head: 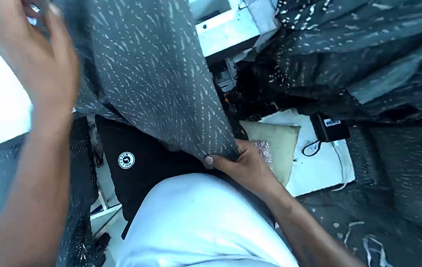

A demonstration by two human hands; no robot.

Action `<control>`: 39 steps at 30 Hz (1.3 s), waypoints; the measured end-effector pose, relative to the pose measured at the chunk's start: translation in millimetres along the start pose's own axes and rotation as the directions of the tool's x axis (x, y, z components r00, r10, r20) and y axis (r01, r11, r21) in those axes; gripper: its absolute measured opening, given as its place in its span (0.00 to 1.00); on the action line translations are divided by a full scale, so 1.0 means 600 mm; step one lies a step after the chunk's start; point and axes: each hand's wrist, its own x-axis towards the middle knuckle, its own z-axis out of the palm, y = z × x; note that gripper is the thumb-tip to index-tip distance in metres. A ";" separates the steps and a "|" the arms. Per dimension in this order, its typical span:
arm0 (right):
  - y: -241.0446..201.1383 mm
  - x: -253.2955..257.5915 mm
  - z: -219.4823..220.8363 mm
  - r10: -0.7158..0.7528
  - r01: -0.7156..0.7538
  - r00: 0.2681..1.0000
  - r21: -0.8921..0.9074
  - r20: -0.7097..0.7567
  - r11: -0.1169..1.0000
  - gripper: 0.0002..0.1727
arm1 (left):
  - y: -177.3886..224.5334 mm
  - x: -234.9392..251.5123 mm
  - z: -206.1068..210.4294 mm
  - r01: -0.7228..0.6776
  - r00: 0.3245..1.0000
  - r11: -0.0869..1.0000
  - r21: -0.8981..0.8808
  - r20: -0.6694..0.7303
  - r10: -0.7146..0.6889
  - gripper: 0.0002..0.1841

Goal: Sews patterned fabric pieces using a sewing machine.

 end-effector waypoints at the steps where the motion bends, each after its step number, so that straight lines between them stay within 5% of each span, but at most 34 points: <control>1: 0.002 -0.014 0.007 -0.051 0.040 0.997 -0.189 -0.055 0.981 0.06 | 0.061 -0.063 -0.004 -0.069 0.995 0.983 -0.173 0.057 0.080 0.24; 4: -0.005 -0.028 0.019 -0.366 0.254 0.930 -0.734 0.008 0.630 0.12 | 0.204 -0.215 -0.002 0.045 0.899 0.862 -0.506 0.397 0.186 0.31; 7: -0.022 -0.030 0.030 -0.505 0.452 0.834 -0.800 0.222 0.395 0.11 | 0.251 -0.263 0.030 0.243 0.838 0.729 -0.640 0.517 0.174 0.21; 9: -0.027 -0.031 0.029 -0.516 0.491 0.828 -0.729 0.219 0.477 0.11 | 0.252 -0.267 0.034 0.323 0.853 0.675 -0.663 0.513 0.097 0.06; 13: -0.013 0.020 -0.006 -0.322 0.305 0.946 -0.218 -0.045 0.927 0.25 | 0.241 -0.271 0.025 0.549 0.792 0.434 -0.714 0.611 0.002 0.07; 16: 0.001 0.091 0.000 -0.051 0.048 0.999 0.226 0.006 0.973 0.44 | 0.246 -0.278 0.037 0.763 0.645 0.056 -0.644 0.764 -0.002 0.07; 18: 0.000 0.118 0.012 0.020 -0.069 0.992 0.400 0.125 0.914 0.52 | 0.247 -0.284 0.048 0.788 0.615 -0.041 -0.615 0.789 -0.013 0.07; 20: 0.001 0.121 0.019 -0.017 -0.061 0.983 0.414 0.183 0.908 0.45 | 0.239 -0.298 0.047 0.757 0.650 -0.014 -0.653 0.755 -0.091 0.07; 23: 0.009 0.133 0.024 -0.028 -0.014 0.993 0.350 0.114 0.937 0.11 | 0.210 -0.299 0.038 0.671 0.719 0.120 -0.732 0.601 -0.349 0.09; 25: 0.005 0.129 0.024 0.002 -0.038 0.992 0.287 0.126 0.957 0.06 | 0.193 -0.273 0.023 0.612 0.687 0.090 -0.786 0.471 -0.554 0.10; 26: -0.009 0.113 0.023 -0.005 -0.038 0.988 0.271 0.156 0.962 0.06 | 0.188 -0.266 0.005 0.555 0.733 0.174 -0.813 0.380 -0.564 0.10; 28: -0.040 0.060 0.022 -0.043 -0.005 0.981 0.242 0.192 0.970 0.05 | 0.195 -0.276 -0.042 0.352 0.926 0.586 -0.730 0.178 -0.334 0.08; 30: -0.055 0.000 0.020 -0.063 0.026 0.979 0.192 0.192 0.981 0.04 | 0.220 -0.306 -0.062 0.084 0.995 0.796 -0.599 0.097 -0.032 0.10; 34: -0.053 -0.054 0.018 -0.077 0.041 0.985 0.223 0.153 0.974 0.07 | 0.242 -0.342 -0.025 -0.232 0.951 0.850 -0.474 0.075 0.301 0.05; 39: -0.058 -0.070 0.022 -0.086 0.058 0.990 0.234 0.114 0.971 0.08 | 0.247 -0.349 -0.012 -0.268 0.935 0.810 -0.522 0.060 0.348 0.07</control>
